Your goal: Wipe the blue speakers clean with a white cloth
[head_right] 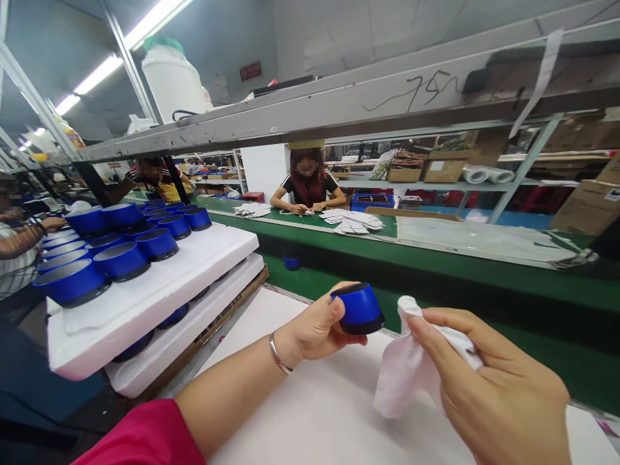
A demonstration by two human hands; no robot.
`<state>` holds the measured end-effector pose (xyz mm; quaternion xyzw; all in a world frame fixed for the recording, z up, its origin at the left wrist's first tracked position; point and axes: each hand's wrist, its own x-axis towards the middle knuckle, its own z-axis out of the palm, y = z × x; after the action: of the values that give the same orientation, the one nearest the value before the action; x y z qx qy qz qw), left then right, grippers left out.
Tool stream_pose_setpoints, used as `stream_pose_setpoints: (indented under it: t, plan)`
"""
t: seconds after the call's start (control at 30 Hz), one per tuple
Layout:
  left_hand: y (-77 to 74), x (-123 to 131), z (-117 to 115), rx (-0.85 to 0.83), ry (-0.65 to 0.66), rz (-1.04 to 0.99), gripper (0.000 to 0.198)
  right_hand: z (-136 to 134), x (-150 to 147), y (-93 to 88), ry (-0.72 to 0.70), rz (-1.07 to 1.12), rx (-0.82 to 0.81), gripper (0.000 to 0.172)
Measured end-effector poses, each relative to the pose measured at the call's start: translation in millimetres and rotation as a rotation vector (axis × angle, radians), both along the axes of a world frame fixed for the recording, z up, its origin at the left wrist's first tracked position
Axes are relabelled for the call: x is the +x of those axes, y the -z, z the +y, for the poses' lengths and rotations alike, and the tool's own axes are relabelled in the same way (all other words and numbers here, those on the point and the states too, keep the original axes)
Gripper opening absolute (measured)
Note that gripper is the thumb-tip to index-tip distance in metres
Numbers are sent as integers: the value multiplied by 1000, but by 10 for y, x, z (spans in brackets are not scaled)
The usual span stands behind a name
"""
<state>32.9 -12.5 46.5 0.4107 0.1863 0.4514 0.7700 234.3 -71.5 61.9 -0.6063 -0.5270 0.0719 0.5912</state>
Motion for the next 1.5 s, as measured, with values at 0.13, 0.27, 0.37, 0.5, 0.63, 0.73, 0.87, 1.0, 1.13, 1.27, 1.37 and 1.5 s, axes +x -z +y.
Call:
stream_pose_setpoints:
  t: [0.13, 0.27, 0.37, 0.5, 0.63, 0.73, 0.87, 1.0, 1.13, 1.27, 1.37, 1.5]
  plan:
    - [42, 43, -42, -14, 17, -22, 94, -5, -245, -49, -146, 48, 80, 39]
    - [72, 57, -45, -39, 94, -72, 94, 185, -173, -30, -96, 394, -262, 59]
    - [79, 58, -24, -71, 157, -99, 94, 267, -53, 1, -120, 501, -292, 72]
    - [83, 55, -19, -149, 57, -104, 89, 182, -81, -16, -105, 576, -326, 78]
    - [129, 69, 1, -223, 6, -91, 87, 21, -244, -28, -82, 390, -168, 61]
    - [157, 80, 27, -242, 56, -148, 71, 12, -292, -4, -159, 114, 78, 43]
    - [103, 56, 38, -265, 152, -207, 65, 179, -148, 26, -154, 170, -163, 48]
    - [-5, 46, 36, -378, 183, -220, 67, 316, -19, 41, -101, 309, -297, 63]
    - [-68, 77, 25, -521, 102, -191, 81, 286, -60, 13, -53, 387, -296, 71]
    - [-127, 117, -28, -490, 8, -162, 72, 124, -128, -60, -32, 396, -293, 63]
    - [-175, 167, -87, -511, -81, -138, 64, 32, -186, -59, -9, 258, -116, 51]
    - [-206, 225, -131, -583, -151, -152, 54, 61, -314, 63, -158, -188, 415, 19]
